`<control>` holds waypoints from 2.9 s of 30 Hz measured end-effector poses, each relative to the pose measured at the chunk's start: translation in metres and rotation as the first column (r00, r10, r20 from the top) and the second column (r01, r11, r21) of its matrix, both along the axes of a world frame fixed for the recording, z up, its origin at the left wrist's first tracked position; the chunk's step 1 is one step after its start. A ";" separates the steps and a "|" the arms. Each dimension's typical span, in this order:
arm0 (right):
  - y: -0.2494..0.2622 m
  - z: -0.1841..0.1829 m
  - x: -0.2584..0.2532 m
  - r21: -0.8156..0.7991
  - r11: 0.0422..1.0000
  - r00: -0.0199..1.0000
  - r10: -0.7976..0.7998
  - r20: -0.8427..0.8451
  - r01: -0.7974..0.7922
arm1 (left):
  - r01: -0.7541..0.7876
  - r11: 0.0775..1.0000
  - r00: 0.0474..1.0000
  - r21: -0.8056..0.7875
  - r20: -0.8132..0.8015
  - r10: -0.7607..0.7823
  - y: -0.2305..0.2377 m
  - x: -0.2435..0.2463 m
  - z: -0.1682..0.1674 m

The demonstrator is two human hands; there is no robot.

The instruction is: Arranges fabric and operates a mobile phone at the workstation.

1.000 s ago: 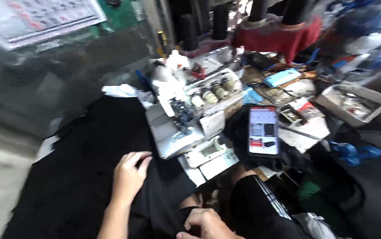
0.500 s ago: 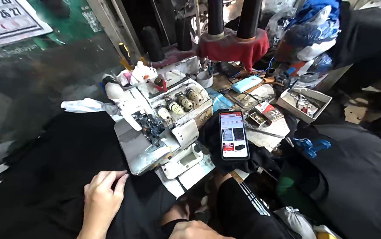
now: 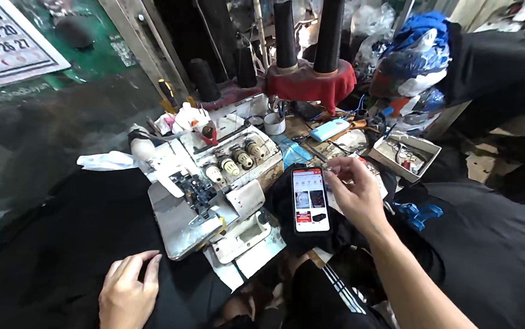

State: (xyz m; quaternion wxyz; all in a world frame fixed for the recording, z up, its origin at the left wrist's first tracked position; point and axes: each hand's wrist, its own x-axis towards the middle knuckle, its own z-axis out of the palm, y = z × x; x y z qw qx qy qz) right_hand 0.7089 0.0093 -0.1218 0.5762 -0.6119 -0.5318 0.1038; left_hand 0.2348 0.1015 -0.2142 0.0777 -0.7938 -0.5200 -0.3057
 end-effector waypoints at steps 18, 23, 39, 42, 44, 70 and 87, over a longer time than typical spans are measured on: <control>0.054 -0.008 0.013 -0.185 0.982 0.984 0.000 -0.176 -0.033 | -0.012 0.999 1.000 -0.038 -0.010 0.012 0.000 -0.001 0.001; 0.041 -0.005 0.018 -0.137 0.987 0.970 0.051 -0.239 -0.086 | -0.009 1.000 1.000 0.024 0.005 0.009 0.000 -0.001 0.001; 0.058 -0.009 0.015 -0.210 0.966 0.964 0.097 -0.247 -0.151 | -0.042 0.998 0.998 0.041 -0.033 0.044 0.002 -0.003 -0.003; 0.059 -0.010 0.014 -0.206 0.967 0.966 0.101 -0.238 -0.151 | -0.026 0.999 0.999 0.040 -0.027 0.027 0.001 -0.001 0.000; 0.055 -0.010 0.012 -0.180 0.975 0.974 0.090 -0.206 -0.128 | -0.036 0.998 0.999 0.053 -0.028 0.038 0.000 0.000 0.002; -0.023 -0.064 -0.242 -0.221 0.653 0.689 0.682 -0.246 -0.725 | 0.240 0.968 0.849 0.065 0.469 -0.243 -0.037 0.005 0.073; -0.033 -0.048 -0.274 -0.059 0.531 0.534 0.837 -0.119 -0.845 | 0.174 0.982 0.935 -0.071 0.324 -0.142 -0.025 -0.058 0.136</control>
